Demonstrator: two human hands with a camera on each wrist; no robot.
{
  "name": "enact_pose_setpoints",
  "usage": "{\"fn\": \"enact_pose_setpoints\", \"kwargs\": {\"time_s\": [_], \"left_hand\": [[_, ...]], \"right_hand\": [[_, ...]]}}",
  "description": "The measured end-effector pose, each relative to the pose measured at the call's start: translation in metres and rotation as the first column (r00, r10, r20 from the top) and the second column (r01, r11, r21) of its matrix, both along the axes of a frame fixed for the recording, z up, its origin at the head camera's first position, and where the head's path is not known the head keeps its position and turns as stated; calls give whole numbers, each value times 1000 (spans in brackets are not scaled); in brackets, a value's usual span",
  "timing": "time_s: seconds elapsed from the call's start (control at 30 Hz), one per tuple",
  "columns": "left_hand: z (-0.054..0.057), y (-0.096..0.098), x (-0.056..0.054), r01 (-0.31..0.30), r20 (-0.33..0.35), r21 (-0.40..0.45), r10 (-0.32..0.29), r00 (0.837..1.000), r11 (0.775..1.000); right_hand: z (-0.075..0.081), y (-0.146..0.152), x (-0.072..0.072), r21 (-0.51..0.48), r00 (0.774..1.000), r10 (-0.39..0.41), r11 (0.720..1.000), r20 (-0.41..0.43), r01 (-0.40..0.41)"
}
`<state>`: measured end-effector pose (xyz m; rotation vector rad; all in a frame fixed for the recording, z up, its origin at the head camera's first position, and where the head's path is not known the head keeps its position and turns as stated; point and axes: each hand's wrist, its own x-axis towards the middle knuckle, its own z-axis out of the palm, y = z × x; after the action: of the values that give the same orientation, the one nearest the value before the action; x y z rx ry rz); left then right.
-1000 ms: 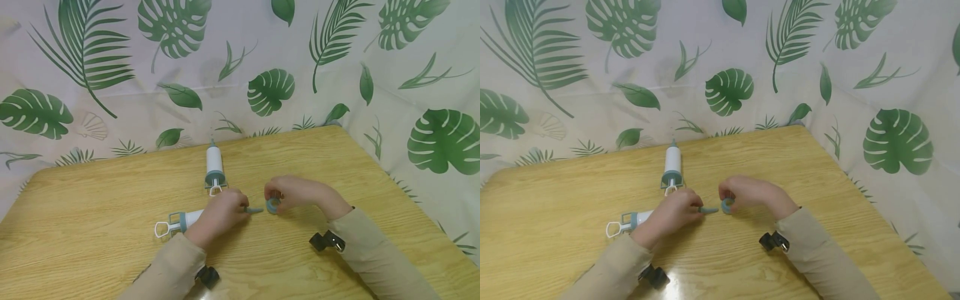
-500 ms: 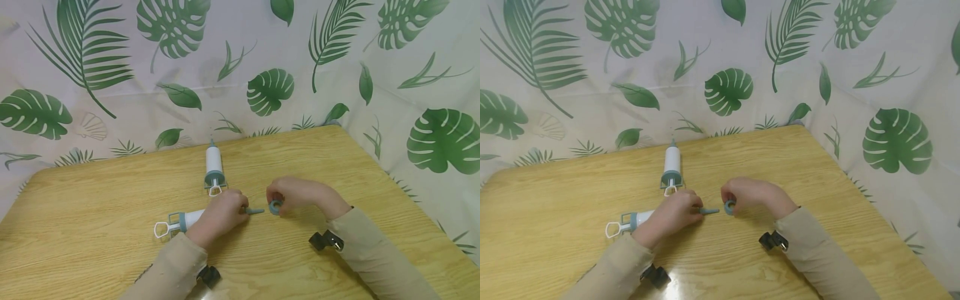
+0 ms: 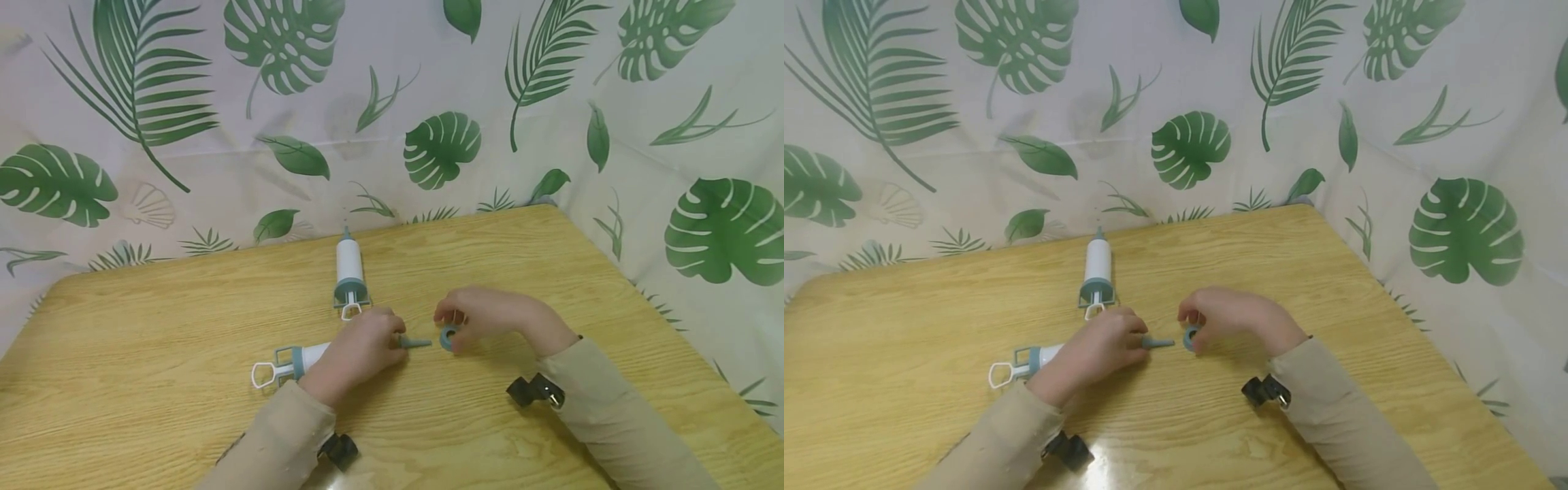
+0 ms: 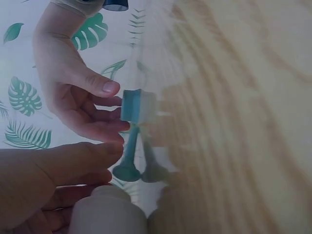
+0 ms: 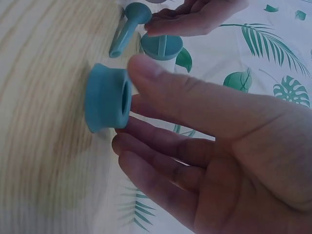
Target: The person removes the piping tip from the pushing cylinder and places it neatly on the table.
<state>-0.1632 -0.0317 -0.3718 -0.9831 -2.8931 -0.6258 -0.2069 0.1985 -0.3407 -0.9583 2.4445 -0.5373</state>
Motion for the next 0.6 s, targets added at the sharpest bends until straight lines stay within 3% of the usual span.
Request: {"fn": "enact_pose_setpoints", "kwargs": {"time_s": [0.13,0.23,0.37,0.43,0.6], "left_hand": [[9,-5,1,-11,35,66,9,999,998],[19,-11,-1,-23,15,111,22,1000,994],[31,-23,-7,-132,41,179,126,991,975],[35,-28,-11,-227,114,218,206,972,949],[37,-40,-24,-426,308,242,348,886,871]], "right_hand": [[1,1,0,8,999,-27,1000,-17,27],[3,-1,0,-7,998,-18,1000,-56,18],[3,-4,-1,-31,993,4,1000,-121,-8],[2,-4,-2,-38,990,7,999,-144,-13],[1,-5,-2,-47,991,-11,999,-136,4]]}}
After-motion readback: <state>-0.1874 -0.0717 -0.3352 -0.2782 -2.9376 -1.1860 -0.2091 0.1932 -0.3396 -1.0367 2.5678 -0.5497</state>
